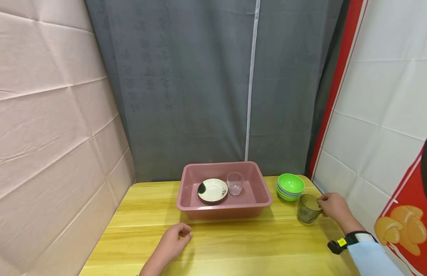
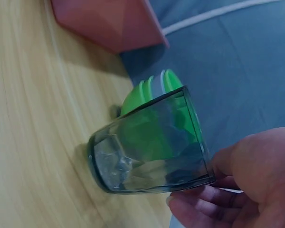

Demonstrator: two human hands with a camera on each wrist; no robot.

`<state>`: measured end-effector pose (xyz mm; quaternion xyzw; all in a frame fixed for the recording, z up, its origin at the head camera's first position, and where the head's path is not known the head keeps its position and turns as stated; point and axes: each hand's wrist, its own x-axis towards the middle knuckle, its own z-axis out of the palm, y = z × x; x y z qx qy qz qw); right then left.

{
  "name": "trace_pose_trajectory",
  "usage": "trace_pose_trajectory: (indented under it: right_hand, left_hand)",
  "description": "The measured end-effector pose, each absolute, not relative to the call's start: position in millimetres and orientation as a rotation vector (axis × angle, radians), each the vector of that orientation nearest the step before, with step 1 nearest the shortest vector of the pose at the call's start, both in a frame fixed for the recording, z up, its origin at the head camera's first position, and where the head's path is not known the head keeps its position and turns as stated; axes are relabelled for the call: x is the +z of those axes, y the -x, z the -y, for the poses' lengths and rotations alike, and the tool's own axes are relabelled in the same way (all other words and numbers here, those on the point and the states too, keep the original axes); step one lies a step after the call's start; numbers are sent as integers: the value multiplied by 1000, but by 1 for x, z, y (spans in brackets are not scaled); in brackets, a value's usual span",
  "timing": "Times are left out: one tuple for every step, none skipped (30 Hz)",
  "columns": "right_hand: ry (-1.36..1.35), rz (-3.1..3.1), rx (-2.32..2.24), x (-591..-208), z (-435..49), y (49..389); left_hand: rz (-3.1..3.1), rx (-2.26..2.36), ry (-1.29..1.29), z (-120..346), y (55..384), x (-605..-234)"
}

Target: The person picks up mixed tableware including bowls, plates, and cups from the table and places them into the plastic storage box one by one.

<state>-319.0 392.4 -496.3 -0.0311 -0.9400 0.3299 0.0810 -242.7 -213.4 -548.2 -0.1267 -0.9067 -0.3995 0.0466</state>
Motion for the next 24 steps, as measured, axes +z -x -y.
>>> trace_pose_trajectory:
  right_hand:
    - [87, 2803, 1016, -494, -389, 316]
    - [81, 2799, 1039, -492, -386, 313]
    - [72, 2800, 1054, -490, -383, 311]
    - [62, 2807, 1055, -488, -379, 308]
    - [51, 2815, 1053, -485, -375, 306]
    - [34, 2822, 1054, -483, -371, 303]
    - [16, 2828, 1058, -480, -366, 300]
    - [2, 2833, 1063, -478, -362, 298]
    - [-6, 2838, 1063, -476, -357, 295]
    - [-16, 2841, 1070, -474, -352, 293]
    - [-18, 2845, 1073, -472, -347, 291]
    - [-30, 2846, 1073, -471, -342, 289]
    - [-32, 2849, 1073, -470, -338, 287]
    - [-37, 2854, 1071, -470, -333, 286]
    - [-37, 2858, 1068, -469, -328, 284]
    - [-43, 2856, 1071, -469, -324, 282]
    - [-58, 2852, 1077, -469, -319, 281]
    - [-66, 2846, 1095, -469, -315, 279]
    - [-76, 2841, 1115, -469, -310, 277]
    - [-82, 2838, 1134, -469, -306, 275]
    - [-87, 2833, 1148, -469, -301, 273]
    - [-90, 2828, 1165, -469, -297, 271]
    - [-93, 2827, 1183, -469, -293, 269]
    - [-85, 2828, 1198, -469, -288, 267]
  left_hand:
    - [2764, -1218, 392, 213, 243, -548]
    - [2764, -1221, 392, 213, 242, -549]
    - [2766, -1224, 387, 213, 242, -549]
    - [2764, -1227, 387, 212, 242, -549]
    - [2757, -1233, 389, 212, 242, -549]
    - [2751, -1238, 393, 212, 242, -549]
    - [2744, -1246, 396, 211, 242, -548]
    - [2744, -1255, 392, 211, 242, -548]
    - [2739, -1262, 396, 211, 242, -548]
    - [2733, -1271, 400, 211, 241, -548]
    - [2729, -1276, 405, 211, 241, -548]
    - [2728, -1281, 407, 210, 241, -548]
    - [2726, -1287, 409, 210, 240, -548]
    - [2726, -1291, 410, 210, 240, -548]
    - [2724, -1295, 412, 210, 240, -548]
    - [2724, -1297, 413, 210, 239, -548]
    - [2726, -1301, 412, 210, 239, -548]
    - [2726, -1304, 412, 210, 239, -549]
    - [2726, -1306, 414, 210, 239, -549]
    - [2729, -1309, 413, 210, 239, -549]
    - [2730, -1310, 417, 209, 239, -549]
    - [2732, -1312, 417, 209, 239, -550]
    - [2733, -1316, 419, 209, 239, -549]
    - [2734, -1318, 422, 208, 238, -549]
